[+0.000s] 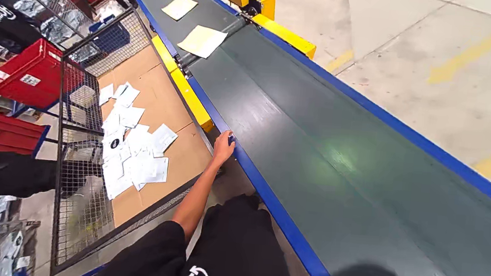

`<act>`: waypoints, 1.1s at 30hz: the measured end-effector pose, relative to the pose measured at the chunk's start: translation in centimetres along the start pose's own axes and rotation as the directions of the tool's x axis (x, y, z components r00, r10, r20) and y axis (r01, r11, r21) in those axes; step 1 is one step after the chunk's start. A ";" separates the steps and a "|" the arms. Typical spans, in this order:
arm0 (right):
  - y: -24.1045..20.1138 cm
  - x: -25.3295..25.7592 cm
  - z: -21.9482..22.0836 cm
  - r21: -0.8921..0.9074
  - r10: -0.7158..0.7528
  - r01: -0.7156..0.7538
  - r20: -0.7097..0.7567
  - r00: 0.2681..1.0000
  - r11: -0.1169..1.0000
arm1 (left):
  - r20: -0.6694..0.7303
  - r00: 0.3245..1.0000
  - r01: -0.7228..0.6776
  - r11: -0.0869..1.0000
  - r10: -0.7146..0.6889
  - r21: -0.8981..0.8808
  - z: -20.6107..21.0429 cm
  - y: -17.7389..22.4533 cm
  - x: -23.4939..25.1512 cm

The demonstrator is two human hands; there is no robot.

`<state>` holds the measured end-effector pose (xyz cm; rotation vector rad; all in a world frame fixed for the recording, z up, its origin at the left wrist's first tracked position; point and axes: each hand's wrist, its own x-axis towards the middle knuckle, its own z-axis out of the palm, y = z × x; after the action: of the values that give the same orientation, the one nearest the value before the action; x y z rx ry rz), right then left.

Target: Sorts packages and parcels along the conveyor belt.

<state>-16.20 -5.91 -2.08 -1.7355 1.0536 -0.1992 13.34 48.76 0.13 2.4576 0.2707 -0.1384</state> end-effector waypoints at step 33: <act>-8.0 -7.9 17.3 0.271 0.193 -0.265 0.265 0.945 0.925 | 0.147 0.960 -0.281 0.812 0.240 0.512 -2.7 1.3 20.7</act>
<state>-6.46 12.16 -0.36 -1.3096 0.9861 -0.0044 33.87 52.71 -0.42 3.0010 -0.1717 -0.2088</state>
